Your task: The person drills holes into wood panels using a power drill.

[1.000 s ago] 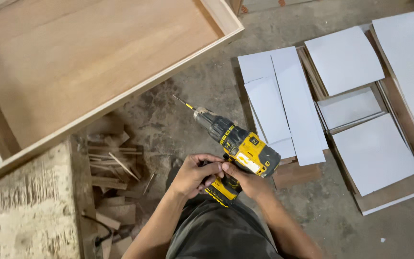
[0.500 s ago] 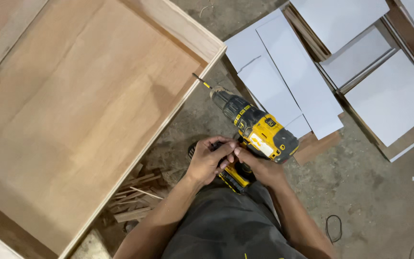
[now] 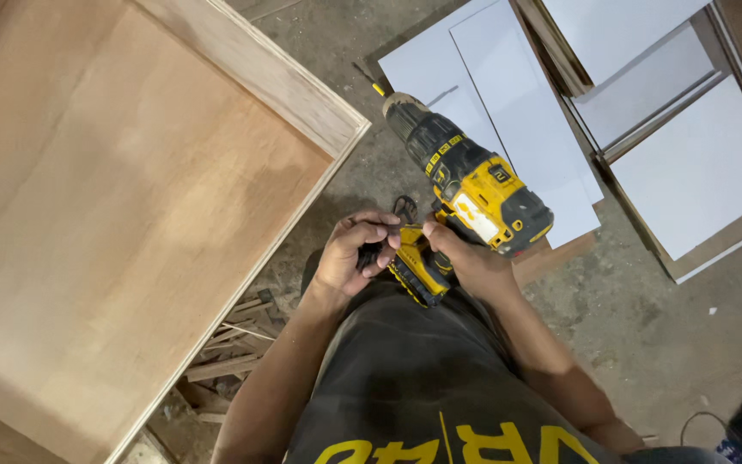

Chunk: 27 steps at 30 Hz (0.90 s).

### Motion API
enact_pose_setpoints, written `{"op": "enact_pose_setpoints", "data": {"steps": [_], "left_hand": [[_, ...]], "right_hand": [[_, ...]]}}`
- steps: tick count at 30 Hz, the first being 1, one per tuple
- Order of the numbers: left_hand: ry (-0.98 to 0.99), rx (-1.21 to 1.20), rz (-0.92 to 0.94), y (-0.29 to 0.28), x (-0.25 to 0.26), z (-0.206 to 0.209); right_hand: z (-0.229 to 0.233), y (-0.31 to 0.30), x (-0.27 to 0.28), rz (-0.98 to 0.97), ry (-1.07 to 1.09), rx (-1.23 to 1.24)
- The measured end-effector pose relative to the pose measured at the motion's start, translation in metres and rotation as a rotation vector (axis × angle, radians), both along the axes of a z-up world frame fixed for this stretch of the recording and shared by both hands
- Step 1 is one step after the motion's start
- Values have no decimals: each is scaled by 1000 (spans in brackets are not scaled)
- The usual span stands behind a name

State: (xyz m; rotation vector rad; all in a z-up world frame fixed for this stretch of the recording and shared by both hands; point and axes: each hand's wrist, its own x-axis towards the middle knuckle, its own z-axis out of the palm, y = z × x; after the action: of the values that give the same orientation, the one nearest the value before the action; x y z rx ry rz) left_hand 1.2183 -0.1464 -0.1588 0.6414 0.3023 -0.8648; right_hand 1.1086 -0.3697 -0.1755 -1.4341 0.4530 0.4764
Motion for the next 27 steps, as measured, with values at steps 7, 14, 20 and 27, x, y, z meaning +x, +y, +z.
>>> {"op": "enact_pose_setpoints", "data": {"steps": [7,14,20,27], "left_hand": [[-87,67,-127,-10,25,6],[-89,101,-161,7,26,11],[23,220,-218,8,22,-3],[-5,270,-133,23,90,-56]], "right_hand": [[-10,2,12,251,-187,-613],[-17,51,26,-290,85,52],[-51,104,-15,-527,-84,104],[-20,100,-69,-736,-129,292]]}}
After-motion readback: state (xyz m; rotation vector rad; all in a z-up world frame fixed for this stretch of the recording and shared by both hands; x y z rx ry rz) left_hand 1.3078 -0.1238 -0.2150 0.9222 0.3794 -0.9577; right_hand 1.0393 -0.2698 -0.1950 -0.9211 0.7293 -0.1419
